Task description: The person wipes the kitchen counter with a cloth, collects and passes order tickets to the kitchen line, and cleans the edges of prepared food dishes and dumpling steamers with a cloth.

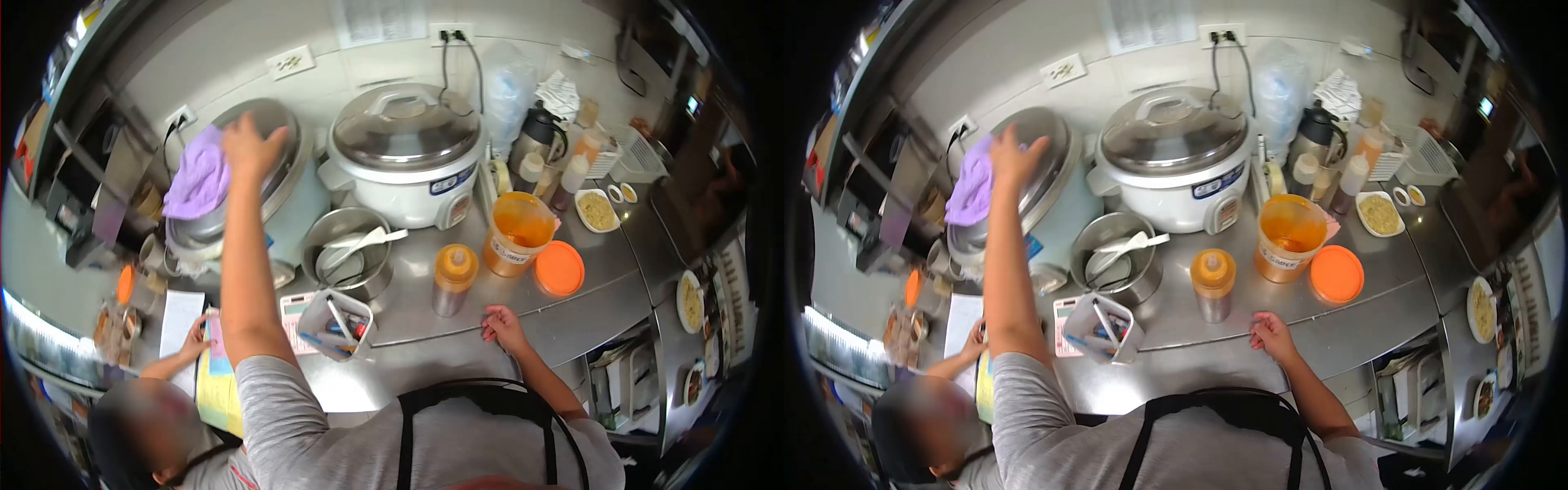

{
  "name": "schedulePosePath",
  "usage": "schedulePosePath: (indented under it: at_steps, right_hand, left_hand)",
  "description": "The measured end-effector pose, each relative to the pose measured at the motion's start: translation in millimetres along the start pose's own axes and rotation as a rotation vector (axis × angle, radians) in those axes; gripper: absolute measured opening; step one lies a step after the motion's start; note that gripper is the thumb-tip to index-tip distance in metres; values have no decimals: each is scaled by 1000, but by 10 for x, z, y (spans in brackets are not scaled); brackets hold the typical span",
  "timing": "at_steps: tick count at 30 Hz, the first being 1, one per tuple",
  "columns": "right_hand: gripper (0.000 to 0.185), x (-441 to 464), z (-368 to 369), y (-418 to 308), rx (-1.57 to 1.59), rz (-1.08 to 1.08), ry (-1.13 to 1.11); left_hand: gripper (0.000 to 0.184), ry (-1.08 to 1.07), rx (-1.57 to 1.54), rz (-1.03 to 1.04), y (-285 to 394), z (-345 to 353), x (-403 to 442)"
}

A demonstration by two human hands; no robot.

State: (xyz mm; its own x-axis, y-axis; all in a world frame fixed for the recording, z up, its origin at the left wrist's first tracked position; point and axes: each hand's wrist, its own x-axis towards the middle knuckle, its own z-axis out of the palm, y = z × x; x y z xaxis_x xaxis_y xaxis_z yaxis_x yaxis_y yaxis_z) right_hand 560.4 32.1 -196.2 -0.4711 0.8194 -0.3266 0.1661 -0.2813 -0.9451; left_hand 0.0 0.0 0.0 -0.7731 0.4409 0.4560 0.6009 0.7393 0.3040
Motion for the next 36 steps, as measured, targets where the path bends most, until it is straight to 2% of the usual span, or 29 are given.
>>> schedulePosePath:
  at_steps: [1, 2, 3, 4, 5, 6, 7, 8, 10, 11, 15, 20, 22, 24, 26, 32, 36]
  right_hand:
    - [25, 6, 95, -5, -28, 0, 24]
    - [23, -5, 185, 1, -49, -4, 73]
    - [21, 391, 1315, 412, 217, -76, -23]
    - [19, 482, 1308, 457, 232, -112, -31]
    - [19, 414, 1273, 459, 223, -123, -7]
    - [19, 387, 1358, 471, 238, -130, -2]
    - [19, 391, 1316, 452, 225, -150, -12]
    - [19, 303, 1222, 467, 217, -136, 29]
    - [19, 253, 1232, 507, 188, -97, 11]
    - [18, 247, 1262, 542, 193, -88, 22]
    - [17, 253, 1288, 563, 217, -121, 10]
    - [14, 199, 1354, 533, 267, -107, 62]
    - [14, 193, 1367, 529, 278, -77, 84]
    - [12, 180, 1378, 511, 262, -68, 102]
    - [11, 181, 1387, 470, 238, -59, 115]
    - [8, 187, 1396, 516, 222, -93, 131]
    - [6, 180, 1395, 495, 222, -69, 146]
  left_hand:
    - [81, 10, -21, 35, 135, 23, 100]
    - [85, -50, 0, -11, -38, 64, 216]
    - [92, 36, 141, 57, -158, -673, 924]
    - [98, 42, 57, 42, -424, -377, 1224]
    - [99, -114, -25, 37, -635, -217, 1267]
    - [94, -61, 174, -175, -615, -140, 1239]
    - [88, -42, 209, -239, -545, -122, 1154]
    - [88, -79, 170, -201, -387, -46, 1102]
    - [86, -118, 141, -211, -576, -109, 1011]
    - [84, -80, 166, -221, -777, 126, 1248]
    - [76, 11, 142, -384, -638, -120, 1312]
    - [70, -154, 160, -293, -551, -412, 1370]
    - [69, -231, 171, -273, -636, -273, 1684]
    - [67, -200, 187, -321, -706, -170, 1766]
    - [62, -52, 195, -427, -311, -420, 1364]
    - [47, -65, 234, -432, -454, -243, 1696]
    - [46, -96, 248, -389, -632, -139, 1809]
